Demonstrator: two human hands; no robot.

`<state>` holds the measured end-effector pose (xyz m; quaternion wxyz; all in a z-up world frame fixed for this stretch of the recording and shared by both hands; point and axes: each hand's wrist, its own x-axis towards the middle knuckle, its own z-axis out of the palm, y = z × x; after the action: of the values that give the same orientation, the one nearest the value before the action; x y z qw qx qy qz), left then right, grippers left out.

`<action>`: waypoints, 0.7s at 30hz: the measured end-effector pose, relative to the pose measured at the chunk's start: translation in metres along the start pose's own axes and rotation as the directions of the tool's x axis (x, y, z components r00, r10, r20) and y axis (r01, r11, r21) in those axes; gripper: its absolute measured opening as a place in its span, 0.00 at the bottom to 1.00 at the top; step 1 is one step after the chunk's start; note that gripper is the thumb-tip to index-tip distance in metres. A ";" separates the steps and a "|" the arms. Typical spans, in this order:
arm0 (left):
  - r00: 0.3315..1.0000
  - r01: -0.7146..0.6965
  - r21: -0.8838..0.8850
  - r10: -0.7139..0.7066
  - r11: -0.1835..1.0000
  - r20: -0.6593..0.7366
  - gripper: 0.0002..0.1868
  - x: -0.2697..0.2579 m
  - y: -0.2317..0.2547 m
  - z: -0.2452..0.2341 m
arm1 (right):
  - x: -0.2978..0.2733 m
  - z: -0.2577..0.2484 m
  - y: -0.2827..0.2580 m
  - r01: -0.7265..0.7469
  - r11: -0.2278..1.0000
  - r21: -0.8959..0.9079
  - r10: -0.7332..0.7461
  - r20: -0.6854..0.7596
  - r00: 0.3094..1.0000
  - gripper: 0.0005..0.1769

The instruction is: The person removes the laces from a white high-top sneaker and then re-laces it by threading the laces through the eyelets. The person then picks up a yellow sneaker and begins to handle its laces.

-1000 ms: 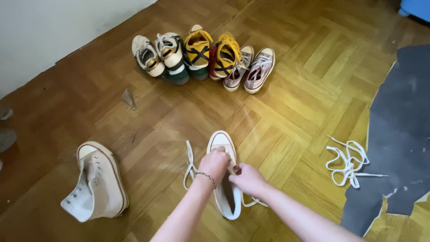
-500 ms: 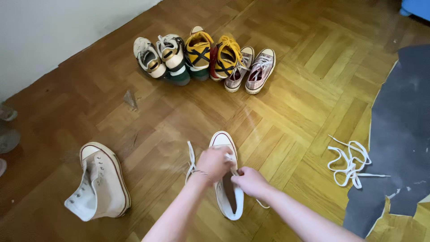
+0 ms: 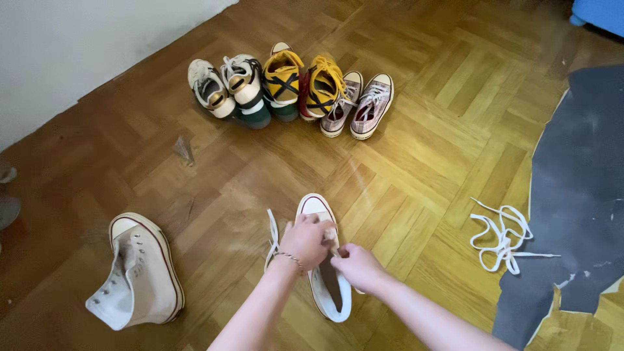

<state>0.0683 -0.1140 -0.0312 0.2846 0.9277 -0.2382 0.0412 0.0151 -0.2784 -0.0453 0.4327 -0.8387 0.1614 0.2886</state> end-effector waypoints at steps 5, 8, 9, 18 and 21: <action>0.964 0.184 -0.010 -0.178 0.983 0.195 0.12 0.009 -0.010 0.005 | 0.005 -0.001 0.009 -0.015 1.000 0.002 0.015 0.016 1.000 0.28; 0.806 0.589 -0.351 -0.500 0.728 0.317 0.13 0.011 -0.027 -0.001 | 0.007 -0.001 0.013 -0.077 0.997 0.012 0.076 0.034 0.997 0.29; 0.744 0.666 -0.438 -0.579 0.604 0.334 0.13 0.009 -0.030 -0.005 | 0.009 0.000 0.014 -0.103 0.995 0.017 0.102 0.043 0.994 0.30; 0.887 0.081 0.216 -0.169 0.973 0.430 0.13 0.018 0.024 -0.010 | 0.015 0.003 0.024 -0.028 0.999 0.017 0.027 0.029 0.999 0.27; 0.873 -0.077 0.394 -0.129 0.916 0.470 0.08 0.030 0.021 -0.002 | 0.015 0.003 0.021 -0.019 1.000 0.017 0.019 0.008 1.000 0.27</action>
<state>0.0848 -0.1407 -0.0122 0.0198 0.9494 -0.2756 -0.1497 0.0144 -0.2883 -0.0691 0.4376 -0.8323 0.1701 0.2946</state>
